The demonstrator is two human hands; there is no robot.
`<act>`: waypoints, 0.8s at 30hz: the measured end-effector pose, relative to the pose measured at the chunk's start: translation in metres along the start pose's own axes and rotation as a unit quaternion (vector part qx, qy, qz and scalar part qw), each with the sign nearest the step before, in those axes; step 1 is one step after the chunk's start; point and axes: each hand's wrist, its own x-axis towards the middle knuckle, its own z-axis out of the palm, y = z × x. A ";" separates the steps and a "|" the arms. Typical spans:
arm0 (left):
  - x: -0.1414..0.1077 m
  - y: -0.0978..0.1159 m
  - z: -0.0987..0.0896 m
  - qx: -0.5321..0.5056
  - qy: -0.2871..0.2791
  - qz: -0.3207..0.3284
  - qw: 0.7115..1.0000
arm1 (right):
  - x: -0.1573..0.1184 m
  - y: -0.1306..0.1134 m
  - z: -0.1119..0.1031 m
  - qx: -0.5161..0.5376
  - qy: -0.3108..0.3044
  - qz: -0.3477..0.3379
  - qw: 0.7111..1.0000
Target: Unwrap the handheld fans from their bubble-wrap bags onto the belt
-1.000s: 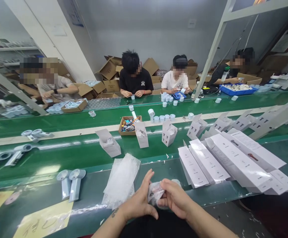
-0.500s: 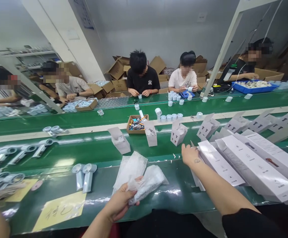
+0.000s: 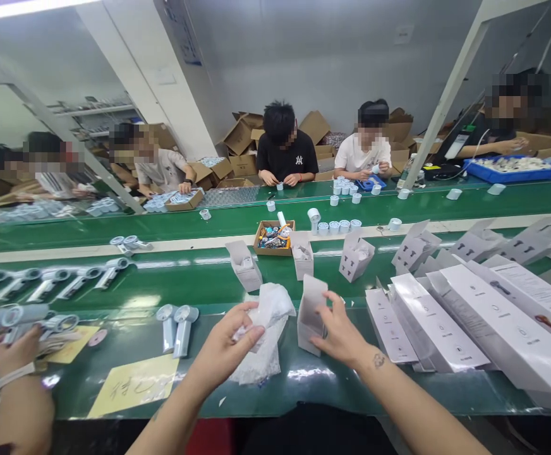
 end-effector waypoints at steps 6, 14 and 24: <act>-0.002 0.011 0.027 0.002 -0.040 0.032 0.999 | -0.012 0.024 0.028 0.117 -0.029 -0.063 0.991; 0.003 -0.007 0.046 0.162 -0.025 0.043 0.986 | -0.008 0.040 0.015 0.170 -0.027 -0.100 0.980; 0.042 0.034 0.119 0.305 0.051 0.049 0.950 | -0.010 0.043 0.034 0.153 0.004 -0.095 0.984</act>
